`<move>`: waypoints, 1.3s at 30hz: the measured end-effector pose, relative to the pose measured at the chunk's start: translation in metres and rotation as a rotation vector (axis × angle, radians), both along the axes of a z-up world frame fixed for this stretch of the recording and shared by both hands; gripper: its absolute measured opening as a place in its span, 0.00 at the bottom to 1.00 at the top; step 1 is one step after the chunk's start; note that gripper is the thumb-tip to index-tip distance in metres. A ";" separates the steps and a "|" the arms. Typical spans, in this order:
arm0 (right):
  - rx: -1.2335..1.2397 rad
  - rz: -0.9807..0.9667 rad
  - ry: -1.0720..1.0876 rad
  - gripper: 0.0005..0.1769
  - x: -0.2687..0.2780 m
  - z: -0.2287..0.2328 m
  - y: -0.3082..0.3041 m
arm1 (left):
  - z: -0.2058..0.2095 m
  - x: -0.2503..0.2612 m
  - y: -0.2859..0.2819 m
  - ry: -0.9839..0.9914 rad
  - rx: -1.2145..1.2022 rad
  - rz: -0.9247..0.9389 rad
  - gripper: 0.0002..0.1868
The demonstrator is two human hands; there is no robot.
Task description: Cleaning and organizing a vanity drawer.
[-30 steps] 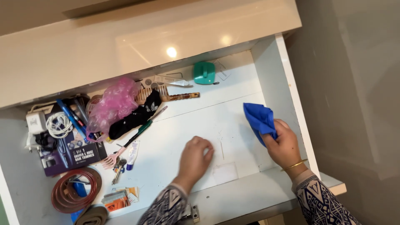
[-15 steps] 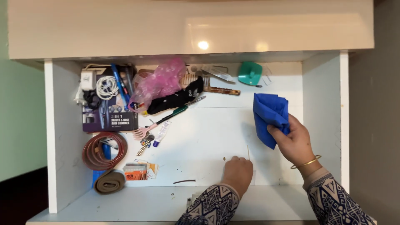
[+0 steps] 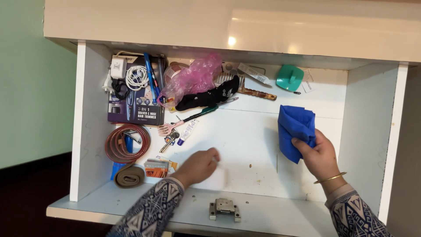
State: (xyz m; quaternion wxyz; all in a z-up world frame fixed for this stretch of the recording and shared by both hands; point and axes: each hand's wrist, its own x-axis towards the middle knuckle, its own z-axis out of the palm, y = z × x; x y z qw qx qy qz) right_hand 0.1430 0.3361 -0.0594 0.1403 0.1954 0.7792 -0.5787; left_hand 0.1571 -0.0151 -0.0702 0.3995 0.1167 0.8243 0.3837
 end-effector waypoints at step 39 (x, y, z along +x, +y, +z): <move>0.505 1.687 0.762 0.10 0.043 -0.041 -0.294 | -0.052 0.036 -0.159 0.119 -0.730 -0.295 0.07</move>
